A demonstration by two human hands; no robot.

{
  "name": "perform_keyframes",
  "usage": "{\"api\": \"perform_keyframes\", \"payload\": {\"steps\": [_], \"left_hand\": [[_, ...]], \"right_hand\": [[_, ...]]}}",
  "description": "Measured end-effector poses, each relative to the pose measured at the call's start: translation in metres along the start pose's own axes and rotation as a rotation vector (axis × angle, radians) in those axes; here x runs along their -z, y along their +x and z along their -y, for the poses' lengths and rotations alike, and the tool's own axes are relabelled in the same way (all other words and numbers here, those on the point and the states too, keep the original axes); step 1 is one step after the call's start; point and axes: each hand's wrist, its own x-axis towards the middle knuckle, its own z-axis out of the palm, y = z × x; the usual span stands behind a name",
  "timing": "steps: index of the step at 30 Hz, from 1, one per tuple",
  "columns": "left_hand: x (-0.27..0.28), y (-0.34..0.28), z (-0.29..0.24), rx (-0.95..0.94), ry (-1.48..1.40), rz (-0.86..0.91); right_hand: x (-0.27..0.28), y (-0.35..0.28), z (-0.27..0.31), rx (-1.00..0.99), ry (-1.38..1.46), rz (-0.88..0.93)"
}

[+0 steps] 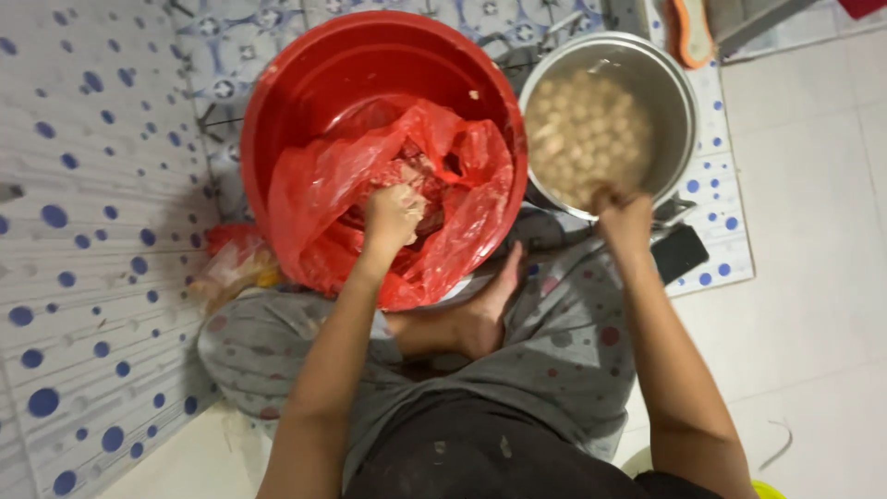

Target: Forming meatballs from meat paste by hand and dropping them into a pot of water using a spoon

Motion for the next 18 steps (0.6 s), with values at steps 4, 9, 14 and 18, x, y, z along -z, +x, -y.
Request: {"api": "perform_keyframes", "payload": {"steps": [4, 9, 14, 18], "left_hand": [[-0.020, 0.038, 0.064, -0.043, -0.100, -0.059], [0.011, -0.005, -0.022, -0.040, -0.025, -0.072], [0.017, -0.014, -0.028, -0.056, -0.086, -0.056], [0.024, -0.036, -0.074, -0.121, -0.067, -0.055]], "right_hand": [[0.037, 0.064, -0.045, 0.266, -0.342, -0.321], [0.052, 0.093, -0.100, 0.314, -0.586, -0.342], [0.053, 0.082, -0.093, 0.314, -0.857, -0.352], [0.057, 0.070, -0.067, 0.286, -0.650, -0.401]]}}
